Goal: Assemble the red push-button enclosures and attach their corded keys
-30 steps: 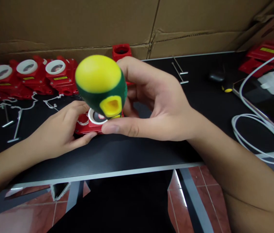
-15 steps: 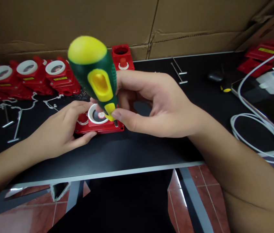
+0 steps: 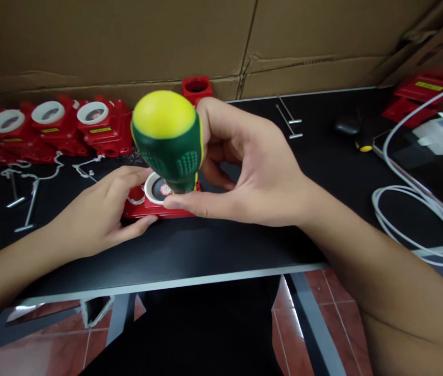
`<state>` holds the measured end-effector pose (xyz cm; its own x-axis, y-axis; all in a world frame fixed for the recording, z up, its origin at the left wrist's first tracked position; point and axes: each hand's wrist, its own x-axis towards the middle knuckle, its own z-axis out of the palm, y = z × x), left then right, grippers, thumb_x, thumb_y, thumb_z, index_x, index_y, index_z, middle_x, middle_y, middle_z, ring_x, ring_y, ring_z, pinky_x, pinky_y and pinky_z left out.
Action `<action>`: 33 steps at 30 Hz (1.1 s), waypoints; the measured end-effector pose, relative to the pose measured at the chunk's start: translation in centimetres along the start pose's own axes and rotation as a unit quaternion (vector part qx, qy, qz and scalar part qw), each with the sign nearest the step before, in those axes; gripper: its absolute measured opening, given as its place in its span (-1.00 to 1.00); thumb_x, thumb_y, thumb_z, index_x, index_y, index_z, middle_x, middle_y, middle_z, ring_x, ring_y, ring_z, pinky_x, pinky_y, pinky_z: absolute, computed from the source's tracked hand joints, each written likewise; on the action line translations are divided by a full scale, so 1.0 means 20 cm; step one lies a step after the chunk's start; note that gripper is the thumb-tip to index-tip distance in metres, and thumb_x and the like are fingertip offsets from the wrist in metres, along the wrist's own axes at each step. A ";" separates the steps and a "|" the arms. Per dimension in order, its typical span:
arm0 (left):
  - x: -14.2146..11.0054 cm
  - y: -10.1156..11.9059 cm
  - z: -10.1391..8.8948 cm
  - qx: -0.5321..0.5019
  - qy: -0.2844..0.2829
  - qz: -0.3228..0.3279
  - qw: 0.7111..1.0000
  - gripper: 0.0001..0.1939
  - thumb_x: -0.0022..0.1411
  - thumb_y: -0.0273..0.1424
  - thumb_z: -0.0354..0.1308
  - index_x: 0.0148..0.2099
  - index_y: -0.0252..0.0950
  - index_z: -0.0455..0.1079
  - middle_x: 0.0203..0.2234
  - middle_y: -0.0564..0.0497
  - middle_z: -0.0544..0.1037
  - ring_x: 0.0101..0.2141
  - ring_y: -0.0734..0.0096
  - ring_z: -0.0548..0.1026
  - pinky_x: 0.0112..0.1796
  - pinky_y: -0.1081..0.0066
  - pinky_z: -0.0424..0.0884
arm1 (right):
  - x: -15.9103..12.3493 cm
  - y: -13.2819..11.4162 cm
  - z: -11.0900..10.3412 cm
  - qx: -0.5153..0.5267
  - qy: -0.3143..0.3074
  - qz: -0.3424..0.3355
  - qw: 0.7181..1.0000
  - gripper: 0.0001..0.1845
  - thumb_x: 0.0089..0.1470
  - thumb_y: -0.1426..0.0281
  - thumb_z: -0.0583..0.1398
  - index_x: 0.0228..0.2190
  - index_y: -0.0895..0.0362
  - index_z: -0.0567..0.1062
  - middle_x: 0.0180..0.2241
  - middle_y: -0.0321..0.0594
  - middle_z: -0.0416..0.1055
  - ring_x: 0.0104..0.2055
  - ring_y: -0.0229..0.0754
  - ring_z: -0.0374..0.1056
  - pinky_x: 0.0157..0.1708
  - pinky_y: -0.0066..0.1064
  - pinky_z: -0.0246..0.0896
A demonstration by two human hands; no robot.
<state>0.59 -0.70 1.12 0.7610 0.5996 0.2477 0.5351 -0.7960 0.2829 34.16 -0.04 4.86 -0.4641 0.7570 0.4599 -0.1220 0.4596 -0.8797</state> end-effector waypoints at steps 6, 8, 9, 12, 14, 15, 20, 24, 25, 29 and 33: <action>0.00 0.00 0.00 0.004 0.006 0.006 1.000 -0.35 0.74 -0.15 0.28 0.65 -0.32 0.33 0.48 -0.43 0.64 0.40 -0.33 0.73 0.36 -0.20 0.78 | 0.00 -0.07 -0.04 -0.034 -0.079 0.042 0.995 -0.58 0.29 0.39 0.66 0.08 0.00 0.72 -0.01 -0.25 0.73 -0.21 -0.22 0.60 -0.24 -0.41 0.65; 0.00 0.00 -0.01 -0.002 0.003 0.003 1.000 -0.36 0.74 -0.14 0.28 0.65 -0.28 0.33 0.50 -0.41 0.63 0.42 -0.31 0.72 0.38 -0.19 0.77 | 0.01 -0.09 -0.06 -0.034 -0.114 0.054 0.991 -0.73 0.42 0.40 0.55 0.09 0.01 0.75 0.04 -0.21 0.79 -0.24 -0.21 0.61 -0.15 -0.34 0.72; 0.00 -0.01 -0.01 -0.005 0.001 0.001 1.000 -0.36 0.74 -0.13 0.28 0.65 -0.27 0.33 0.50 -0.40 0.63 0.42 -0.31 0.72 0.39 -0.20 0.76 | 0.01 -0.11 -0.06 -0.031 -0.126 0.056 0.990 -0.81 0.47 0.40 0.51 0.06 0.01 0.76 0.03 -0.21 0.81 -0.29 -0.21 0.60 -0.15 -0.32 0.73; 0.00 -0.01 -0.01 -0.009 -0.005 -0.008 1.000 -0.35 0.74 -0.12 0.28 0.65 -0.28 0.32 0.50 -0.42 0.63 0.43 -0.33 0.71 0.39 -0.23 0.76 | 0.02 -0.12 -0.07 -0.038 -0.131 0.061 0.989 -0.91 0.50 0.39 0.48 0.00 0.02 0.79 -0.14 -0.24 0.80 -0.37 -0.21 0.58 -0.22 -0.30 0.70; 0.00 -0.01 0.00 -0.011 -0.008 -0.012 1.000 -0.35 0.73 -0.12 0.29 0.64 -0.29 0.33 0.49 -0.43 0.63 0.43 -0.33 0.71 0.40 -0.24 0.75 | 0.01 -0.11 -0.07 -0.039 -0.114 0.071 0.990 -0.90 0.48 0.39 0.52 0.00 0.02 0.80 -0.19 -0.28 0.78 -0.36 -0.21 0.59 -0.24 -0.33 0.68; 0.00 -0.01 0.00 -0.013 -0.009 -0.013 1.000 -0.35 0.73 -0.12 0.29 0.64 -0.30 0.34 0.49 -0.43 0.64 0.43 -0.33 0.71 0.41 -0.23 0.74 | 0.01 -0.11 -0.06 -0.030 -0.104 0.074 0.991 -0.88 0.46 0.39 0.55 -0.01 0.02 0.81 -0.17 -0.29 0.79 -0.35 -0.22 0.59 -0.25 -0.34 0.68; 0.00 -0.01 -0.01 -0.016 -0.009 -0.020 1.000 -0.35 0.71 -0.12 0.30 0.63 -0.27 0.36 0.51 -0.39 0.62 0.45 -0.31 0.70 0.43 -0.19 0.73 | 0.00 -0.09 -0.03 -0.004 -0.072 0.078 0.994 -0.85 0.41 0.34 0.62 -0.08 0.03 0.81 -0.08 -0.26 0.81 -0.26 -0.20 0.59 -0.26 -0.37 0.63; 0.00 -0.01 -0.01 -0.014 -0.011 -0.016 1.000 -0.34 0.72 -0.11 0.29 0.65 -0.27 0.34 0.51 -0.40 0.62 0.45 -0.33 0.69 0.41 -0.22 0.74 | 0.00 -0.07 -0.01 -0.011 -0.051 0.044 0.998 -0.76 0.38 0.20 0.67 -0.14 0.01 0.80 -0.14 -0.31 0.78 -0.32 -0.23 0.48 -0.26 -0.32 0.52; 0.00 -0.01 -0.01 -0.011 -0.010 -0.009 1.000 -0.35 0.74 -0.11 0.27 0.65 -0.29 0.33 0.52 -0.42 0.61 0.45 -0.34 0.69 0.40 -0.22 0.75 | 0.00 -0.06 -0.01 -0.015 -0.044 0.043 0.998 -0.73 0.36 0.17 0.68 -0.16 0.00 0.79 -0.15 -0.31 0.77 -0.31 -0.23 0.47 -0.26 -0.31 0.52; 0.00 0.00 -0.01 0.000 -0.003 -0.003 1.000 -0.33 0.76 -0.10 0.25 0.68 -0.32 0.31 0.51 -0.42 0.62 0.43 -0.31 0.70 0.40 -0.20 0.75 | 0.01 -0.04 -0.01 -0.038 -0.023 0.045 0.998 -0.56 0.22 0.07 0.76 -0.18 0.00 0.74 -0.17 -0.28 0.68 -0.31 -0.20 0.46 -0.32 -0.28 0.50; 0.00 0.00 0.00 0.001 -0.004 -0.006 1.000 -0.30 0.76 -0.10 0.25 0.70 -0.31 0.29 0.50 -0.40 0.62 0.43 -0.30 0.71 0.39 -0.18 0.77 | 0.01 -0.05 -0.01 -0.066 -0.019 0.060 0.996 -0.45 0.10 0.13 0.82 -0.19 0.04 0.67 -0.18 -0.31 0.59 -0.39 -0.32 0.27 -0.47 -0.38 0.35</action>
<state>0.58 -0.71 1.14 0.7578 0.6082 0.2363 0.5451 -0.7891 0.2832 34.30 -0.22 5.96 -0.5014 0.7932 0.3456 0.0512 0.4260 -0.9033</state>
